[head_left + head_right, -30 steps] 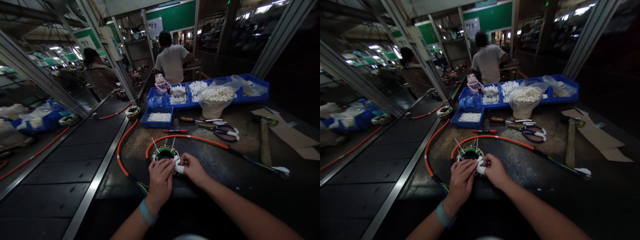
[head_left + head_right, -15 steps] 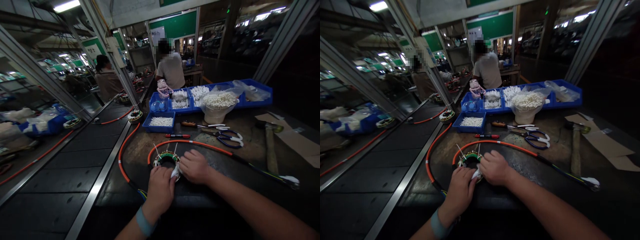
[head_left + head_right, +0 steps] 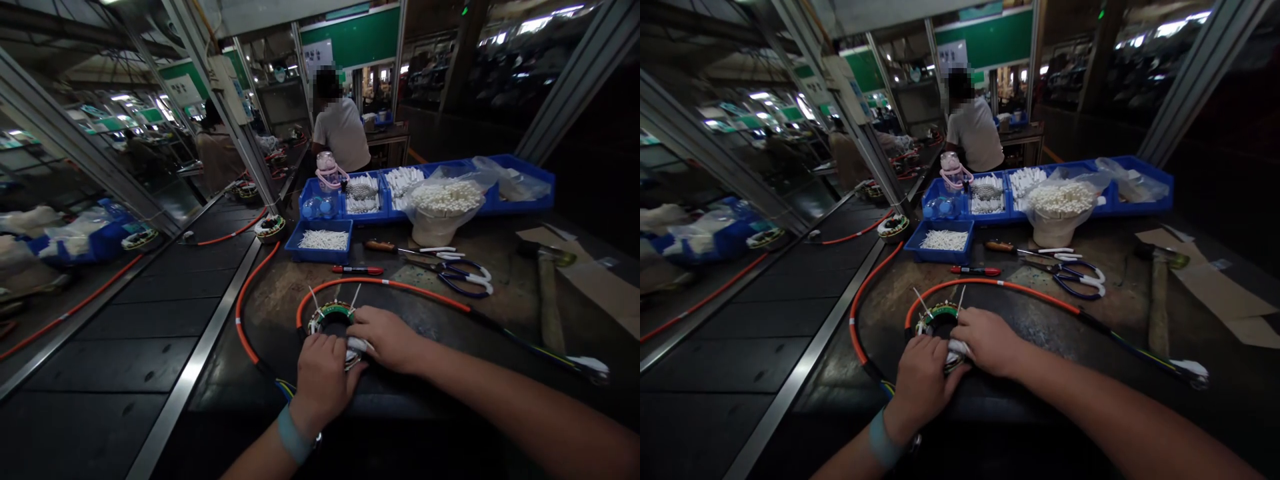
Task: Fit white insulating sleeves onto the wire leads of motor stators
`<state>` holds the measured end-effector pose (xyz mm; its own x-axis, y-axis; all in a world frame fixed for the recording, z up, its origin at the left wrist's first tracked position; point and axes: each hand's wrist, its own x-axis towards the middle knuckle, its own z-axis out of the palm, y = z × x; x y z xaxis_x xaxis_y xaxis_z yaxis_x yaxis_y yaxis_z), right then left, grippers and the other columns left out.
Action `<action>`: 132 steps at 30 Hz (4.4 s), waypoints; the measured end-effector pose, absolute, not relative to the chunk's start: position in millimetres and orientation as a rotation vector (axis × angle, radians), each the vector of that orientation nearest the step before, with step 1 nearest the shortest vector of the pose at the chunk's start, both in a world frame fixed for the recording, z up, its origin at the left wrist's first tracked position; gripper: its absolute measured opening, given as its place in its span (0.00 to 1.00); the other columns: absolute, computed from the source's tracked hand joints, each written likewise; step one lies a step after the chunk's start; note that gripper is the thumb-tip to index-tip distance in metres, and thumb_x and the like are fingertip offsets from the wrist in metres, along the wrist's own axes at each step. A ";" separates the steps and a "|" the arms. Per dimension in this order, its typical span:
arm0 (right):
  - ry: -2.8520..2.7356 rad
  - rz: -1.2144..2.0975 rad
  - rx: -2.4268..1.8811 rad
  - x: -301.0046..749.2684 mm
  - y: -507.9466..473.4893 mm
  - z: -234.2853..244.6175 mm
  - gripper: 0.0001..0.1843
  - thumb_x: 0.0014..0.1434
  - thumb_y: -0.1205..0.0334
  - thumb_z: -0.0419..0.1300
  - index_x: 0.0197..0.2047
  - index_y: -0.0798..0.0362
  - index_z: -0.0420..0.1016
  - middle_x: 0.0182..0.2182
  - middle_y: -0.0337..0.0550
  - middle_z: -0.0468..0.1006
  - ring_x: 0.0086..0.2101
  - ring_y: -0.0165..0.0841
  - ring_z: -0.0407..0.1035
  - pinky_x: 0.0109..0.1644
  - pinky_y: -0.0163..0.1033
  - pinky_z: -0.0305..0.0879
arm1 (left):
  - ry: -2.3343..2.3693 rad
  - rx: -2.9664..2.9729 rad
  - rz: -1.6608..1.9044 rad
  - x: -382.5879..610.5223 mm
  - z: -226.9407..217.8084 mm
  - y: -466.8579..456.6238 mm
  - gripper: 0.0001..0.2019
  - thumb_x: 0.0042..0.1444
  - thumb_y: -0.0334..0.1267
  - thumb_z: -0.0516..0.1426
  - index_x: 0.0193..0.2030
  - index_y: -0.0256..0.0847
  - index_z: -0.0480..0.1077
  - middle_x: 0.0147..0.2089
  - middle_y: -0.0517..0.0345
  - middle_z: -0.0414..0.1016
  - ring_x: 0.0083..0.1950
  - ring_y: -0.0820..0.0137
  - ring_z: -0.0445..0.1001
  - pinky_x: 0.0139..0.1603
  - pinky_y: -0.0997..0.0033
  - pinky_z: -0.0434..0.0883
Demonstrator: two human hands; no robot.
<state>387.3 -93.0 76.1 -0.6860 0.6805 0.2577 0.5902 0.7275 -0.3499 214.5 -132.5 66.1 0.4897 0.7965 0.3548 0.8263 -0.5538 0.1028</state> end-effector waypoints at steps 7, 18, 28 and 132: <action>-2.601 0.271 -1.102 363.6 -76.5 66.8 0.08 0.55 0.69 0.55 0.25 0.55 0.70 0.27 0.45 0.72 0.33 0.35 0.60 0.35 0.41 0.52 | -1.294 -2.688 -0.773 214.4 50.4 -129.2 0.09 0.54 0.41 0.55 0.28 0.38 0.65 0.26 0.54 0.67 0.31 0.66 0.66 0.35 0.62 0.61; -1.928 0.631 -1.264 424.6 -73.6 51.8 0.15 0.60 0.59 0.49 0.44 0.54 0.71 0.38 0.45 0.77 0.36 0.34 0.71 0.36 0.36 0.67 | -1.183 -2.868 -0.555 180.1 79.1 -124.7 0.14 0.48 0.47 0.61 0.35 0.41 0.68 0.33 0.57 0.71 0.42 0.63 0.69 0.60 0.48 0.53; -1.284 0.056 -1.696 559.6 16.1 96.2 0.19 0.52 0.60 0.53 0.46 0.58 0.69 0.38 0.50 0.74 0.36 0.39 0.68 0.42 0.45 0.64 | -1.224 -2.902 -0.698 188.4 77.1 -127.4 0.18 0.54 0.28 0.51 0.52 0.43 0.63 0.42 0.53 0.74 0.44 0.63 0.71 0.54 0.50 0.61; -1.447 1.354 -0.994 387.5 -173.4 33.3 0.09 0.56 0.62 0.59 0.41 0.48 0.67 0.38 0.41 0.73 0.41 0.34 0.69 0.49 0.42 0.67 | -1.330 -2.760 -1.077 200.4 55.8 -140.8 0.17 0.54 0.27 0.51 0.47 0.48 0.72 0.43 0.60 0.77 0.48 0.66 0.67 0.57 0.53 0.58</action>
<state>387.5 -173.4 33.3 -0.2801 0.9565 0.0819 -0.0186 0.0800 -0.9966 200.4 -140.8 55.8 0.4461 0.7293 0.5188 0.6590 -0.6599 0.3610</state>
